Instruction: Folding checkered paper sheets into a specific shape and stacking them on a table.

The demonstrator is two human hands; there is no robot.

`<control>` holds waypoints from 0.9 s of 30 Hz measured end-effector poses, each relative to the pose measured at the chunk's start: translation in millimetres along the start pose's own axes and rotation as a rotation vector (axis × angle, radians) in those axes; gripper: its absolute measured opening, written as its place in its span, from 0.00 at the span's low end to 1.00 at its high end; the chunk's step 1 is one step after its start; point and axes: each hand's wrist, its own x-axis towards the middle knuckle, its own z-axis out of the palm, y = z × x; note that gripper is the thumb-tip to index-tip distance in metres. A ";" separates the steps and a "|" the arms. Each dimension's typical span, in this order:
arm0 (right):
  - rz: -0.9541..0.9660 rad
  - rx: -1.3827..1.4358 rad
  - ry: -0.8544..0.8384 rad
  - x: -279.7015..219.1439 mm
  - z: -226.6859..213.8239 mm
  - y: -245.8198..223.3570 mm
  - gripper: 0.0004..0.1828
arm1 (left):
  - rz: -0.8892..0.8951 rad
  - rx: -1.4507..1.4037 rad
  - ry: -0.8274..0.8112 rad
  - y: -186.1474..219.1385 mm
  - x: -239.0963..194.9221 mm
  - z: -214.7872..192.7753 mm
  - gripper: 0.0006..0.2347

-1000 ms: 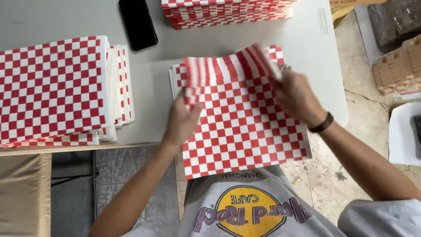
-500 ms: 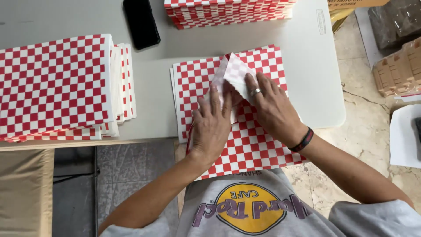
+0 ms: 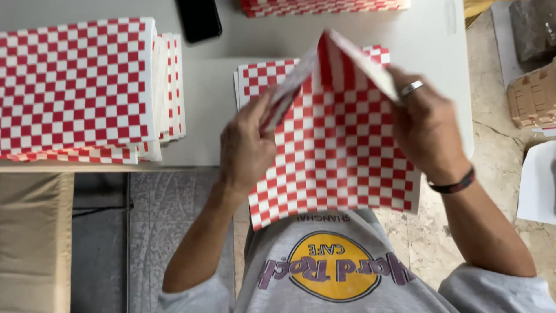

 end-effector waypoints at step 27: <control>0.301 0.046 -0.109 37.1 34.8 17.3 0.16 | 0.019 0.163 -0.025 -23.7 37.0 41.6 0.27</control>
